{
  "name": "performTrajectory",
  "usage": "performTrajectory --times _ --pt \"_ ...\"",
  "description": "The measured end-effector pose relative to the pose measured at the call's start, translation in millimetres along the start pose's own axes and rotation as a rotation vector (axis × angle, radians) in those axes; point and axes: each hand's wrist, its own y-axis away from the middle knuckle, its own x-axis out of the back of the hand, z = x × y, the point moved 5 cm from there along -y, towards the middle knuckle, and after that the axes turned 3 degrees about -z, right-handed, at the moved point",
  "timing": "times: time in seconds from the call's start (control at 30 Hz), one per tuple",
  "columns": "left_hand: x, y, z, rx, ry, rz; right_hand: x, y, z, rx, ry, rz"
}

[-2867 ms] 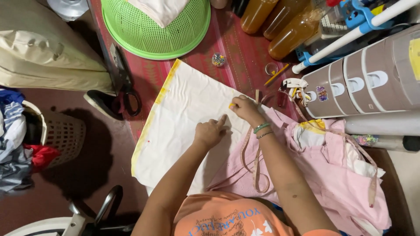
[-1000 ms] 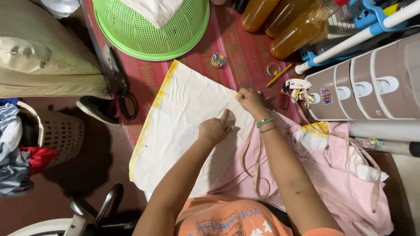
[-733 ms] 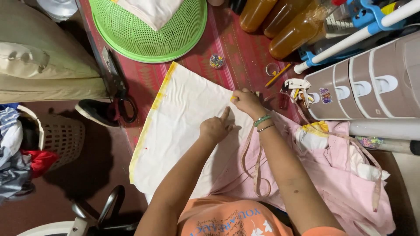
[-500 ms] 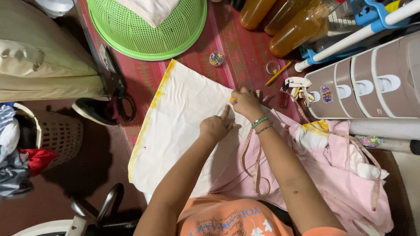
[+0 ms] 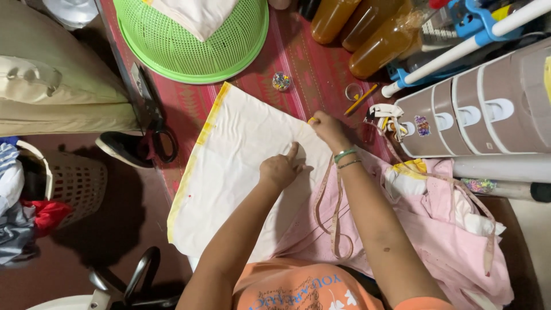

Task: The person measures a white piece of fabric laid on a table using a flexible measuring tape and a yellow pencil. They hold the tape against the fabric and mark measurements with the pencil at various points along the edge.

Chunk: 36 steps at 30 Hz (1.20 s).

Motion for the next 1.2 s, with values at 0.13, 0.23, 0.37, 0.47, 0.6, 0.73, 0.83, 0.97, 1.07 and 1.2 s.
performTrajectory --times 0.13,0.23,0.37,0.47,0.6,0.73,0.83,0.97,1.07,1.2 --pt "-2 3 1 0.004 0.008 -0.013 17 11 -4 -0.165 -0.219 -0.065" --pt "-2 5 1 -0.001 0.009 -0.009 29 25 -28 -0.144 -0.021 -0.135" --pt "6 8 3 -0.006 0.049 0.000 43 36 -51 -0.138 0.036 -0.173" --pt "-1 2 0 0.011 0.030 0.026 33 26 -52 -0.081 0.116 -0.182" --pt "-1 3 1 0.003 0.027 0.005 10 15 -36 -0.038 0.136 -0.131" --pt "-2 1 -2 0.017 0.039 0.020 -10 -4 -15 -0.120 0.151 -0.063" --pt "-10 -4 -7 0.000 0.082 0.062 12 6 -15 -0.142 0.071 -0.048" --pt "-44 -5 -35 -0.075 0.206 0.231 -27 -14 50 -0.126 -0.639 0.204" --pt "-96 -1 -85 -0.205 -0.011 0.966 -21 25 55 0.021 -0.817 0.298" --pt "-115 70 -107 -0.084 -0.066 0.867 -29 130 11 0.016 -0.548 0.305"
